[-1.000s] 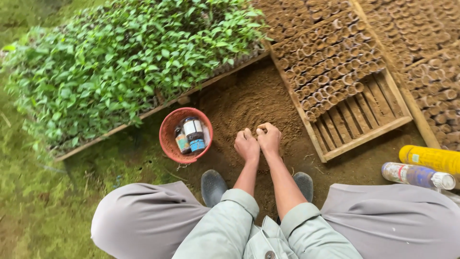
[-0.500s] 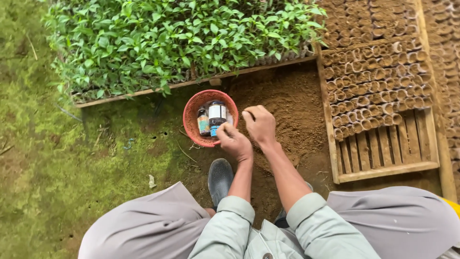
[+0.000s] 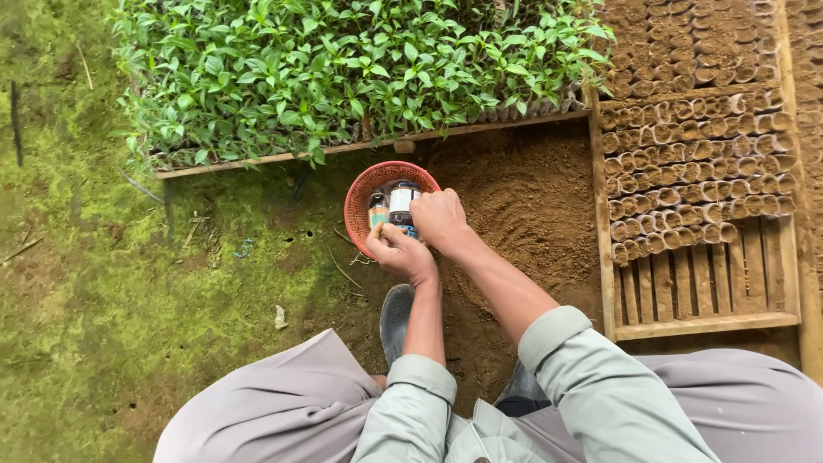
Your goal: Filling small biodegradable pots with soil and seeds, then arranging them in a wooden tray.
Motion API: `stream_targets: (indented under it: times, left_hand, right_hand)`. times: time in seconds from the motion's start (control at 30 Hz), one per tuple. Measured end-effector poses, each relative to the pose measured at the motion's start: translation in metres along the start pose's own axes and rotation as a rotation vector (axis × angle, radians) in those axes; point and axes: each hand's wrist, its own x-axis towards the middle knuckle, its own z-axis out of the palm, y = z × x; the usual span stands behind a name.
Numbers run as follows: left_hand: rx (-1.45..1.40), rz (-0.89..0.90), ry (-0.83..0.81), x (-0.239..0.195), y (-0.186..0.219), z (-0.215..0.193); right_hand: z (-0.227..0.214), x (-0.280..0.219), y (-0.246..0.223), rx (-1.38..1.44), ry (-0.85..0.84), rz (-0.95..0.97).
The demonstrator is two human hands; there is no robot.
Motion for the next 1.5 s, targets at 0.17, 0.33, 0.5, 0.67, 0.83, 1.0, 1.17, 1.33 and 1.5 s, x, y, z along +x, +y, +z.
stream_targets:
  times: [0.17,0.33,0.5,0.67,0.83,1.0,1.17,1.33,1.5]
  left_hand:
    - [-0.131,-0.115,-0.024,0.007,0.012,0.0]
    - [-0.157,-0.122,-0.06,0.006,0.01,0.002]
    - [-0.139,-0.053,-0.194,-0.019,0.014,0.015]
    - [0.017,-0.024,-0.539,-0.067,0.018,0.027]
    - [0.115,-0.072,-0.767,-0.09,-0.009,0.044]
    - [0.132,-0.216,-0.791,-0.087,-0.037,0.052]
    - [0.199,-0.23,-0.763,-0.084,-0.037,0.046]
    - [0.237,-0.248,-0.765,-0.081,-0.04,0.041]
    - [0.291,-0.248,-0.785,-0.08,-0.048,0.042]
  right_hand:
    - [-0.024,-0.016,0.025,0.36,-0.128,0.191]
    - [-0.058,-0.053,0.04,0.903,-0.054,0.44]
    - [-0.039,-0.079,0.065,1.392,0.305,0.619]
    - [-0.027,-0.103,0.087,1.504,0.484,0.727]
    - [0.0,-0.116,0.105,1.505,0.536,0.77]
    - [0.013,-0.115,0.108,1.492,0.54,0.83]
    - [0.058,-0.113,0.126,1.42,0.539,1.004]
    - [0.081,-0.118,0.125,1.311,0.521,1.118]
    - [0.062,-0.112,0.102,0.8,0.662,1.047]
